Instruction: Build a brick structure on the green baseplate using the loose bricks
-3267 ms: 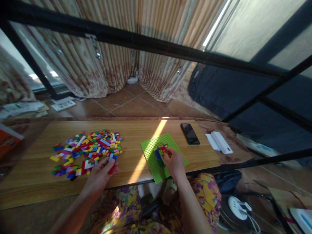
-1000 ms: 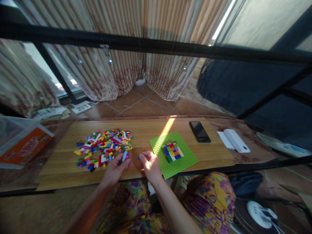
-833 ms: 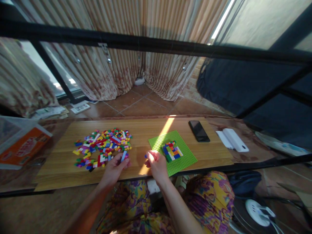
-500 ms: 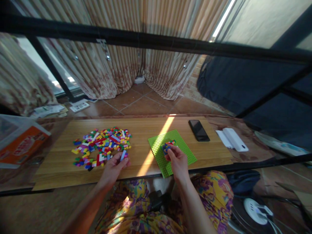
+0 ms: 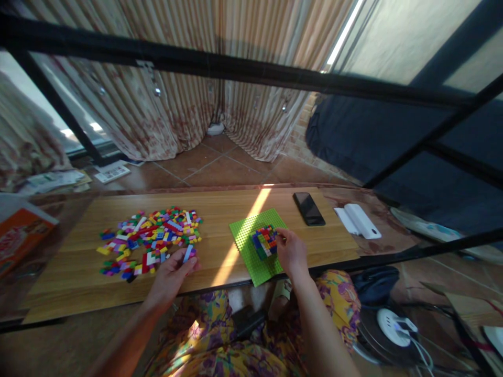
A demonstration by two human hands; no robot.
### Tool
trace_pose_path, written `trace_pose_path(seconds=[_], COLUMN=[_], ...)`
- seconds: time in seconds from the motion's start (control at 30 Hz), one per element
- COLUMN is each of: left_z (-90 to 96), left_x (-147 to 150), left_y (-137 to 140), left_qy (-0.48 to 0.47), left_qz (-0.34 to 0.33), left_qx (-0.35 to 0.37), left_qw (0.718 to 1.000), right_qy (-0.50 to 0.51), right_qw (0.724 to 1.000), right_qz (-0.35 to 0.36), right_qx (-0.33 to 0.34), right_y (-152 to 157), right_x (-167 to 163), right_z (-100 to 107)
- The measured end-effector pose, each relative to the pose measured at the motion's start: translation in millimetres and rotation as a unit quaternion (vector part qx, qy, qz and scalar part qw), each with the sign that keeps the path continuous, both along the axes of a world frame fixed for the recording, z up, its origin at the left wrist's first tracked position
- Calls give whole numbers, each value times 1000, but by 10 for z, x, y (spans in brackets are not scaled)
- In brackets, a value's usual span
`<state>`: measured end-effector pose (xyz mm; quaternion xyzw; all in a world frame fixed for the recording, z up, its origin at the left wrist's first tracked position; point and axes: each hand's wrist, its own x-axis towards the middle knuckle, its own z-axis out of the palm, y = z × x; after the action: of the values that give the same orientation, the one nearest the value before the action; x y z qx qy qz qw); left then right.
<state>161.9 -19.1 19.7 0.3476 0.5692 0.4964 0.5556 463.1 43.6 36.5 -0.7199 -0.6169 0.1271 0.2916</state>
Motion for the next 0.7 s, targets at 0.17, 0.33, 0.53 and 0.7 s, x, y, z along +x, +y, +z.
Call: trace_pose_path(seconds=[0.17,0.33,0.53,0.7], left_z=[9,19,6,-15], left_x=[5,8,10,4], left_y=[-7,-13,-1,1], left_qy=[2,9,1,-1], left_qz=[6,3,9,7], left_qx=[-3,-1,1,1], left_qw=[1000,1000,1000,1000], right_qy=[-76,-79,-42,47], right_qw=[996,995,996,997], right_qz=[41,65,75,54], right_qx=[1,-11,1,8], right_y=[25,41,46,60], right_x=[-17,-25,-59,-83], right_z=[-30,-49,-41,-58])
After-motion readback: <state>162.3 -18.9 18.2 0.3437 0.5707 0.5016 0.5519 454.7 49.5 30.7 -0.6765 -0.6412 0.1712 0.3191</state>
